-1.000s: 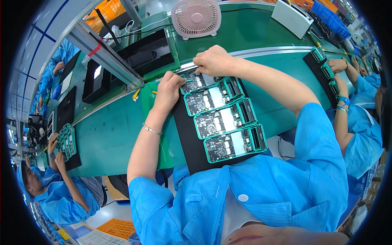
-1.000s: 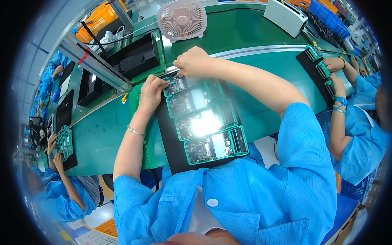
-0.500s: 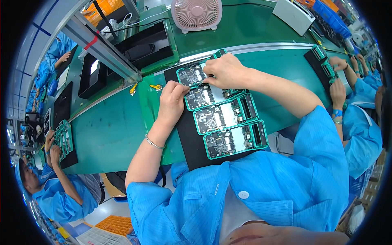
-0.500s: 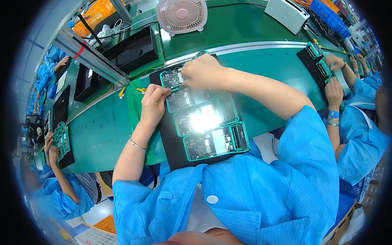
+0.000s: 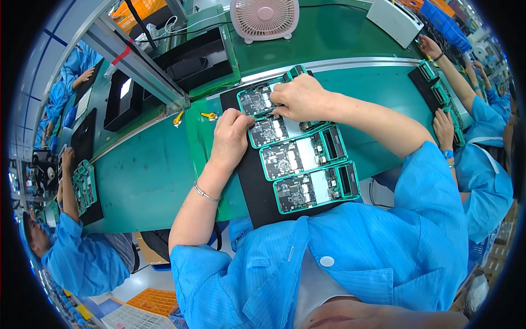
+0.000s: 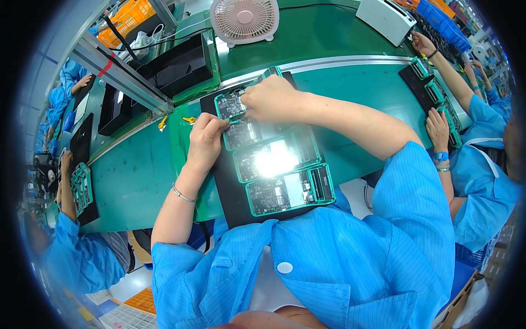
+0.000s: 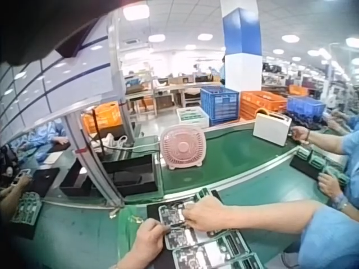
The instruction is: The person assembles electronic components into plastic housings on a circuit board assembly line, placing them onto circuit boards by hand.
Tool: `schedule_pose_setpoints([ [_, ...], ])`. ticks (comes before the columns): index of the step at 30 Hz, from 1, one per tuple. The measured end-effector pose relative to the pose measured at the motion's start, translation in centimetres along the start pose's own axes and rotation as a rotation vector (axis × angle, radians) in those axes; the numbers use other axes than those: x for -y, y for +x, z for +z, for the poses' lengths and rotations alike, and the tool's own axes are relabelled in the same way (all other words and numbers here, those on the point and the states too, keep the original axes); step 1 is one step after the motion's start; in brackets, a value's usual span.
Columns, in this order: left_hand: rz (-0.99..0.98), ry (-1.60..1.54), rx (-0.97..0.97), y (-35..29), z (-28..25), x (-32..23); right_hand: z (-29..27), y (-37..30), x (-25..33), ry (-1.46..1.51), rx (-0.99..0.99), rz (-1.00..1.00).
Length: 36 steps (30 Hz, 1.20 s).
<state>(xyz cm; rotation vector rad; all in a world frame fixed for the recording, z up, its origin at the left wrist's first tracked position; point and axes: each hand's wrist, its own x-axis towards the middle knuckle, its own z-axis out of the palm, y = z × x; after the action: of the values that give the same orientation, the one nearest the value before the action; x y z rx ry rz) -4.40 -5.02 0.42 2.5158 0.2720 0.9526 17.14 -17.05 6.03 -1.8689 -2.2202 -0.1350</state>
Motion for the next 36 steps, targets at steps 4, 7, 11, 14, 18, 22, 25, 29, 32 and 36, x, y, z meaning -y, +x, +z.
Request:
schedule_pose_setpoints([
  [4, -0.002, 0.004, -0.001, 0.0, 0.0, -0.1, 0.0, -0.1, 0.0, -0.018, -0.013, -0.015],
  [7, 0.003, 0.006, -0.008, 0.0, 0.0, -0.1, 0.3, -0.2, 0.0, -0.045, -0.021, -0.013],
  [11, -0.001, 0.006, -0.014, 0.0, 0.0, -0.3, 0.2, -0.1, 0.2, -0.076, -0.011, -0.016],
  [14, 0.006, 0.017, -0.010, 0.0, 0.0, -0.3, 0.4, -0.1, 0.0, -0.073, -0.009, -0.022],
  [18, 0.013, 0.009, -0.004, 0.0, 0.1, 0.0, 0.3, 0.0, -0.1, -0.039, 0.012, -0.020],
  [22, 0.041, 0.008, 0.000, 0.1, 0.2, 0.1, 0.2, -0.1, -0.1, -0.026, 0.015, -0.021],
  [25, 0.072, 0.034, 0.030, 0.3, 0.1, 0.1, 0.1, -0.1, 0.0, -0.024, 0.033, -0.008],
  [29, 0.129, 0.044, 0.104, 0.9, -0.7, 0.3, 0.4, -0.2, -0.2, -0.027, 0.012, -0.023],
  [32, 0.158, 0.007, 0.141, 0.9, -0.7, 0.4, 0.3, -0.2, -0.2, -0.015, -0.011, -0.044],
  [36, 0.065, -0.029, 0.076, -0.9, -1.0, -0.9, -0.7, -1.4, 0.6, -0.005, -0.067, -0.036],
])
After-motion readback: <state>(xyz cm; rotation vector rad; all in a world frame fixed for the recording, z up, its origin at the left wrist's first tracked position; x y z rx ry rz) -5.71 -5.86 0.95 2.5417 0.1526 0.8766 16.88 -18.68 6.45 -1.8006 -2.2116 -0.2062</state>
